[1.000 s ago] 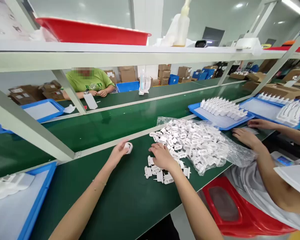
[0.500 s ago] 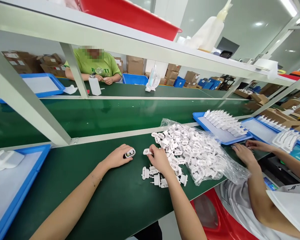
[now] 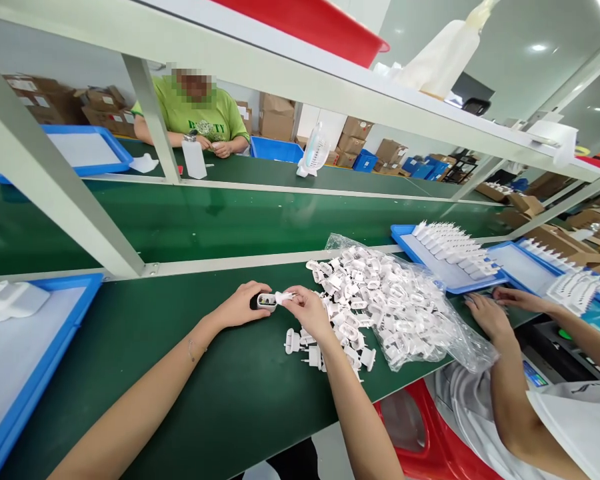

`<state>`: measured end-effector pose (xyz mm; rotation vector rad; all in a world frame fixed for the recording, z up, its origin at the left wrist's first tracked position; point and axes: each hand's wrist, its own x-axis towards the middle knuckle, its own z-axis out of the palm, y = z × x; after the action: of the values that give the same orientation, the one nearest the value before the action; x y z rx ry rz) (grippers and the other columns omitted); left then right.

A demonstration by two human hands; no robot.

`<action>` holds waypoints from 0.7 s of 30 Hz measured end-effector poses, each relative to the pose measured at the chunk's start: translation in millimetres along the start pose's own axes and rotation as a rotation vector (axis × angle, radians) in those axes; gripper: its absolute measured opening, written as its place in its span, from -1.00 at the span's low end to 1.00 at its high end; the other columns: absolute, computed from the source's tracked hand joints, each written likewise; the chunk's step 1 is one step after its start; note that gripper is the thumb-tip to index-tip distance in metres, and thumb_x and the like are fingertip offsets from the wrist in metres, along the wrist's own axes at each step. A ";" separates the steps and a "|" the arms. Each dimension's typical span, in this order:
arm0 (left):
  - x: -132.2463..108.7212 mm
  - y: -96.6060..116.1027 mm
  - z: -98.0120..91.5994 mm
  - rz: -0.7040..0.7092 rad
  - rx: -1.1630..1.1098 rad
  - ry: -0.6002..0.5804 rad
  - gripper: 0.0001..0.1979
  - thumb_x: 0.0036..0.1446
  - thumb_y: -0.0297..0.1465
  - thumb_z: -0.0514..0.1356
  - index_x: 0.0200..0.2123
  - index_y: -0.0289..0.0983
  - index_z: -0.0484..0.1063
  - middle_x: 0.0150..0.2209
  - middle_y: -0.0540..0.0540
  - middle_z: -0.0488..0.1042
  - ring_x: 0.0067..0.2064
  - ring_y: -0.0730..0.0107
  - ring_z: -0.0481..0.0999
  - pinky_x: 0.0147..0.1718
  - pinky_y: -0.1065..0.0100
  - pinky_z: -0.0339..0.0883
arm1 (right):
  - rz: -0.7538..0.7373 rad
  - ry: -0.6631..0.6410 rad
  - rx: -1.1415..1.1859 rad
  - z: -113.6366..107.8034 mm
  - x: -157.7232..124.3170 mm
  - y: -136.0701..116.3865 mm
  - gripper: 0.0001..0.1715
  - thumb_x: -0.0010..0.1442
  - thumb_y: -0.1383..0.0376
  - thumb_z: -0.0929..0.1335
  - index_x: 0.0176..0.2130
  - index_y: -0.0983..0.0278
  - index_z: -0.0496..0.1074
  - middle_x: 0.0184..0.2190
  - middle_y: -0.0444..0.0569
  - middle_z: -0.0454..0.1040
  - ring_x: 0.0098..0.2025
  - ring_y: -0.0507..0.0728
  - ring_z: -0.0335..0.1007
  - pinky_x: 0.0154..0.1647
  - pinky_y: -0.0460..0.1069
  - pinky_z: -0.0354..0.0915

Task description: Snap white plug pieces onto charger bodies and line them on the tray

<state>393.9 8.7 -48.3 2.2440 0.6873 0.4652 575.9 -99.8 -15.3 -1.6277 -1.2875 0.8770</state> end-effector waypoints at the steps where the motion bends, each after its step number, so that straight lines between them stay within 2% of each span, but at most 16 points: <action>1: 0.7 -0.3 -0.7 0.019 0.000 -0.012 -0.65 -0.04 -0.24 0.25 -0.13 -0.15 0.41 -0.14 -0.08 0.43 -0.05 0.15 0.35 -0.05 0.23 0.20 | -0.033 0.024 -0.078 2.3 1.6 -2.3 -0.73 0.07 0.13 0.35 -0.25 0.25 0.40 -0.62 -0.23 0.25 -0.56 0.02 0.23 -0.48 -0.08 0.21; 3: 2.3 -1.0 -1.7 0.052 -0.003 -0.019 -0.75 0.00 -0.23 0.22 -0.23 -0.18 0.44 -0.20 -0.06 0.45 -0.07 0.18 0.35 -0.05 0.24 0.18 | -0.129 0.072 -0.185 6.6 5.4 -8.7 -0.78 0.10 0.16 0.33 -0.29 0.24 0.40 -0.48 -0.15 0.35 -0.45 0.04 0.28 -0.45 -0.09 0.23; 6: 4.2 -2.9 -1.5 0.056 -0.004 -0.012 -0.75 0.02 -0.21 0.22 -0.25 -0.19 0.44 -0.25 -0.07 0.45 -0.10 0.20 0.35 -0.10 0.27 0.18 | -0.228 0.057 -0.256 11.6 12.3 -18.5 -0.83 0.14 0.21 0.30 -0.26 0.23 0.40 -0.31 -0.08 0.42 -0.31 0.07 0.34 -0.33 -0.07 0.28; 12: 5.4 -6.3 0.8 0.079 0.004 -0.013 -0.74 0.03 -0.16 0.21 -0.34 -0.24 0.39 -0.33 -0.04 0.41 -0.18 0.26 0.33 -0.16 0.28 0.17 | -0.328 -0.072 -0.389 18.4 21.8 -23.9 -0.80 0.20 0.27 0.26 -0.26 0.21 0.48 -0.25 -0.04 0.47 -0.25 0.10 0.36 -0.27 -0.04 0.24; 16: 5.2 -5.2 0.0 0.081 0.006 -0.015 -0.74 0.04 -0.17 0.21 -0.37 -0.25 0.37 -0.34 -0.03 0.40 -0.20 0.28 0.31 -0.17 0.29 0.16 | -0.325 -0.094 -0.399 21.7 23.0 -19.1 -0.80 0.20 0.28 0.27 -0.24 0.19 0.48 -0.27 -0.06 0.48 -0.30 0.08 0.36 -0.33 -0.06 0.21; 21: 4.0 -4.2 -0.7 0.089 0.012 -0.015 -0.75 0.04 -0.18 0.21 -0.37 -0.25 0.36 -0.35 -0.02 0.40 -0.21 0.29 0.31 -0.16 0.29 0.15 | -0.332 -0.095 -0.405 20.7 24.5 -14.5 -0.87 0.17 0.33 0.29 -0.28 0.23 0.45 -0.31 -0.08 0.47 -0.32 0.07 0.35 -0.32 -0.07 0.19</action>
<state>395.3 13.9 -50.5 2.2945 0.5860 0.4882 557.3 -70.4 -10.2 -1.6162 -1.8296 0.5158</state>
